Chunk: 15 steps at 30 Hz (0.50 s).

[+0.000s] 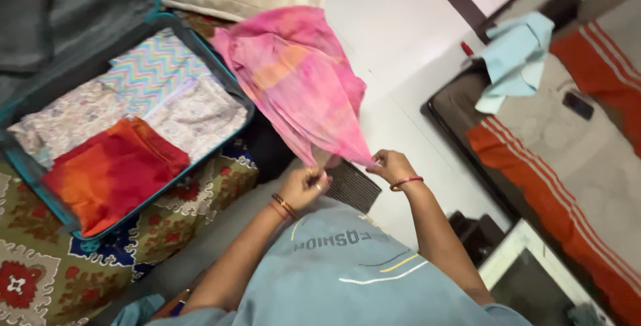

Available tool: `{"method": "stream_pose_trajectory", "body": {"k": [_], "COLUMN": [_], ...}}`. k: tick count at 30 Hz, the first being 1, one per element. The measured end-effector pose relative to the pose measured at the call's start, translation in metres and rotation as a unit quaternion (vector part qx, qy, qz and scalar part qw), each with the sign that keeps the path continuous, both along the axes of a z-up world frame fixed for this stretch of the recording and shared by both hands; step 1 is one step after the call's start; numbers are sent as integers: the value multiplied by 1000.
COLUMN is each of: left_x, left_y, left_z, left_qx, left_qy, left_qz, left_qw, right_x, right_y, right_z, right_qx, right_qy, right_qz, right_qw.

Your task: The person packs garments into a suitcase and subsequently unfurls and folds different items of clothing by hand, including a pink garment and a yellow fabric strip.

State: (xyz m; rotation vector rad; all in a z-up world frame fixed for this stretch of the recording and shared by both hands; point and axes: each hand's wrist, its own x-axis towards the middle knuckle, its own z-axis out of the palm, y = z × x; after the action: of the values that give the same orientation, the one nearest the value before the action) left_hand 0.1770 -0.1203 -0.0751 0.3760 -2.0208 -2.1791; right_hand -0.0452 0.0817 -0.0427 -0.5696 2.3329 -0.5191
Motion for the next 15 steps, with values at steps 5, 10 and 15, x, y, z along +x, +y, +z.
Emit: {"method": "stream_pose_trajectory", "body": {"k": [5, 10, 15], "left_x": [-36, -54, -62], "left_y": [16, 33, 52], "left_z": [-25, -53, -27], "left_qx": [123, 249, 330], "left_qy": [0, 37, -35], "left_qz": [62, 120, 166], "left_qw": [990, 960, 928], "right_x": [5, 15, 21], "right_y": [29, 40, 37], "right_z": [19, 29, 28], "right_qx": [-231, -378, -384], "right_qy": [-128, -148, -169], "right_qz": [-70, -86, -32], "right_qw": [962, 910, 907]}}
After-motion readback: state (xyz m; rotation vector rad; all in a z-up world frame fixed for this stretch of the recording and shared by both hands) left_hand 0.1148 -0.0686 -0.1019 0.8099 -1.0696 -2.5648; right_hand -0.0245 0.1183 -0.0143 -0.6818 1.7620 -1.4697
